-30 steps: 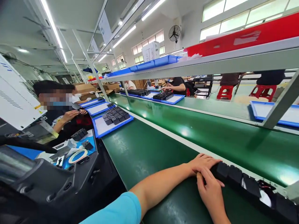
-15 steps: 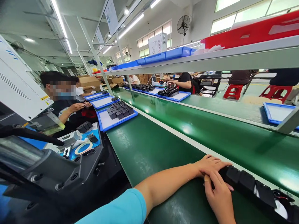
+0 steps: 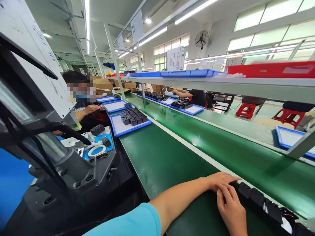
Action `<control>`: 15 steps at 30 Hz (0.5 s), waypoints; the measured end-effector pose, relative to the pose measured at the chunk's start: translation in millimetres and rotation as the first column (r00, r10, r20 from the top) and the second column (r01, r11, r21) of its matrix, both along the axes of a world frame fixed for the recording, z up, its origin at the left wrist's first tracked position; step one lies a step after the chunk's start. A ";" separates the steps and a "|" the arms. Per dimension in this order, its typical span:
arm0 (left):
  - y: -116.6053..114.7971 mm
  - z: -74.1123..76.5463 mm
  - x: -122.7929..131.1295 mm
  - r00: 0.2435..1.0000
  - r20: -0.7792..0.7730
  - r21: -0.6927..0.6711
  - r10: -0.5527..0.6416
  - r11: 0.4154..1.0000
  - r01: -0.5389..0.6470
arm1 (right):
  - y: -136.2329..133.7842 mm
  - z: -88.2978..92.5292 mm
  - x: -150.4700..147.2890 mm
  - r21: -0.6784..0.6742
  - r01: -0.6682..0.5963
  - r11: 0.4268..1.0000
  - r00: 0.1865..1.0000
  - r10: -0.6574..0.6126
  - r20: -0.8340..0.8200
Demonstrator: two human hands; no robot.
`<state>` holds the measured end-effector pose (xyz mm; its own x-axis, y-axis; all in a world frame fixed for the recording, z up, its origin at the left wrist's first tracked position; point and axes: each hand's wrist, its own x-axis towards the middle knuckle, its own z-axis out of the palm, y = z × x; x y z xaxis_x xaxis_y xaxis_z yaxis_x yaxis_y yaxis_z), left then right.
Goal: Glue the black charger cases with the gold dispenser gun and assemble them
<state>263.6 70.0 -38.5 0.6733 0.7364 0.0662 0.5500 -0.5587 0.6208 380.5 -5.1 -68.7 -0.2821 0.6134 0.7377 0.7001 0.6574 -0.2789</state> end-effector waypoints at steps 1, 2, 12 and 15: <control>-2.4 -0.6 -2.0 1.000 -0.004 0.032 0.019 0.999 -0.019 | 1.4 0.2 2.2 -0.016 0.019 1.000 1.000 -0.019 0.013; -4.9 -1.2 -5.9 0.998 -0.015 0.074 0.057 0.996 -0.056 | 3.6 0.2 4.8 -0.034 0.053 0.998 0.998 -0.052 0.032; -46.6 1.1 -195.6 0.659 -0.119 0.210 0.743 0.667 -0.715 | 14.1 -20.7 8.5 -0.217 0.173 0.961 0.951 -0.106 0.289; -61.4 -4.9 -234.8 0.579 -0.161 0.213 0.799 0.601 -0.770 | 8.2 -24.0 3.1 -0.367 0.229 0.902 0.933 -0.096 0.346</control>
<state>28.8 8.6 -43.3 -0.1599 0.9808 0.1117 0.9146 0.1047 0.3906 383.6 3.1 -92.7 -0.3270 0.8912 0.3143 0.8810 0.4078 -0.2397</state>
